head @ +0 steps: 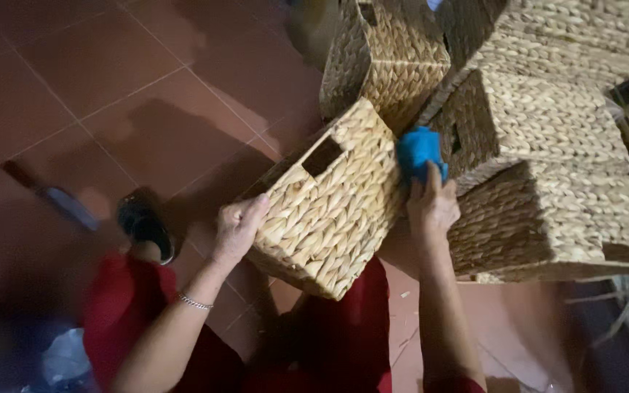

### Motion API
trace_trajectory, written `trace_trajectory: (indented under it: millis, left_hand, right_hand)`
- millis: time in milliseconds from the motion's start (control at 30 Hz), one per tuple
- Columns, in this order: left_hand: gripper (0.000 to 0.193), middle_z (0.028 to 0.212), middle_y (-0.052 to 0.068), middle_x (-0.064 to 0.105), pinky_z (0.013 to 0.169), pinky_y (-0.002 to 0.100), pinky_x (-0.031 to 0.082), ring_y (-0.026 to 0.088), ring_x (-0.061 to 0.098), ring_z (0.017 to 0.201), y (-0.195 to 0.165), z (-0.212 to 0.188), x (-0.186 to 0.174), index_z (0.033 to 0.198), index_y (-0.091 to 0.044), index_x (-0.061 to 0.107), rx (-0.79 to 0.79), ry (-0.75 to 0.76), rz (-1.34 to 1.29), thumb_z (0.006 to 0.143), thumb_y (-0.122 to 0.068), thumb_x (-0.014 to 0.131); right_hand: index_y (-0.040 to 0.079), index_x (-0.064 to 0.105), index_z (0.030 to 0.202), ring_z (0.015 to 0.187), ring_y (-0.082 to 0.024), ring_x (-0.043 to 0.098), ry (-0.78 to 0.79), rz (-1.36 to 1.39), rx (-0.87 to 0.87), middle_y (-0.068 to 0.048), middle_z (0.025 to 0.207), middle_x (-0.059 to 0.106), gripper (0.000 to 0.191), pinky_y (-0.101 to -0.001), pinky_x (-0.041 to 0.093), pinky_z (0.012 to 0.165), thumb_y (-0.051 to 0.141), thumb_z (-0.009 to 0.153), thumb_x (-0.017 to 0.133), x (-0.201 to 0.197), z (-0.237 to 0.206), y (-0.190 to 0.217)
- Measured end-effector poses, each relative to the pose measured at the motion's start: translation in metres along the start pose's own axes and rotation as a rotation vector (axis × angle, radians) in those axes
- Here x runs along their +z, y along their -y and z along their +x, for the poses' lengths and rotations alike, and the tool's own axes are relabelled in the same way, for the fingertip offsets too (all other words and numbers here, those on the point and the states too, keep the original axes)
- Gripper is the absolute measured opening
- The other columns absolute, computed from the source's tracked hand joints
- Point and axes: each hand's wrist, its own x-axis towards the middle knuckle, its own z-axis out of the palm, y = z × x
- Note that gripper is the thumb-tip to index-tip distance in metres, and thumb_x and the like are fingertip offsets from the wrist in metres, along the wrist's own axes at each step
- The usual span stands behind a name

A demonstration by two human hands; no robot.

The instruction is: The person sits on the floor and wipes woven water-hyacinth storage baskets one at a time with a blue cloth, turning each basket to clean its sides, top and inside, then sets it aside and picks up the next basket.

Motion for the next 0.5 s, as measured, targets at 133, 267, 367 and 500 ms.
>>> trace_trajectory:
  millis: [133, 267, 367, 500]
  left_hand:
    - [0.043, 0.082, 0.004, 0.077, 0.071, 0.029, 0.055, 0.007, 0.066, 0.078, 0.005, 0.002, 0.002, 0.092, 0.003, 0.076, -0.045, -0.039, -0.008, 0.101, -0.037, 0.063]
    - [0.047, 0.073, -0.001, 0.068, 0.065, 0.026, 0.049, 0.005, 0.061, 0.071, 0.018, 0.005, 0.0, 0.081, -0.001, 0.071, -0.041, -0.053, -0.006, 0.103, -0.041, 0.061]
    - [0.061, 0.06, -0.002, 0.052, 0.055, 0.028, 0.037, 0.006, 0.047, 0.058, 0.024, 0.004, -0.004, 0.062, -0.004, 0.056, -0.097, -0.023, -0.044, 0.107, -0.044, 0.06]
    - [0.059, 0.053, -0.005, 0.052, 0.05, 0.028, 0.038, 0.006, 0.049, 0.051, 0.02, 0.001, -0.004, 0.057, -0.01, 0.051, -0.148, 0.03, -0.05, 0.105, -0.045, 0.054]
  right_hand:
    - [0.016, 0.061, 0.135, 0.062, -0.031, 0.06, 0.159, 0.022, -0.045, -0.019, 0.087, 0.061, 0.045, -0.0465, 0.046, 0.044, 0.032, 0.093, 0.068, -0.01, -0.014, 0.035]
    - [0.008, 0.065, 0.136, 0.051, -0.012, 0.047, -0.035, 0.016, -0.624, -0.021, 0.101, 0.068, 0.049, -0.0283, 0.04, 0.035, 0.012, 0.088, 0.068, -0.068, -0.086, 0.109]
    - [0.015, 0.063, 0.136, 0.059, -0.014, 0.05, 0.059, 0.461, -0.635, -0.008, 0.083, 0.054, 0.045, -0.0297, 0.04, 0.039, 0.005, 0.093, 0.069, -0.092, -0.102, 0.136]
    - [0.013, 0.065, 0.133, 0.054, -0.015, 0.047, 0.015, 0.27, -0.551, -0.011, 0.082, 0.057, 0.047, -0.0287, 0.035, 0.031, 0.0, 0.088, 0.064, -0.038, -0.042, 0.115]
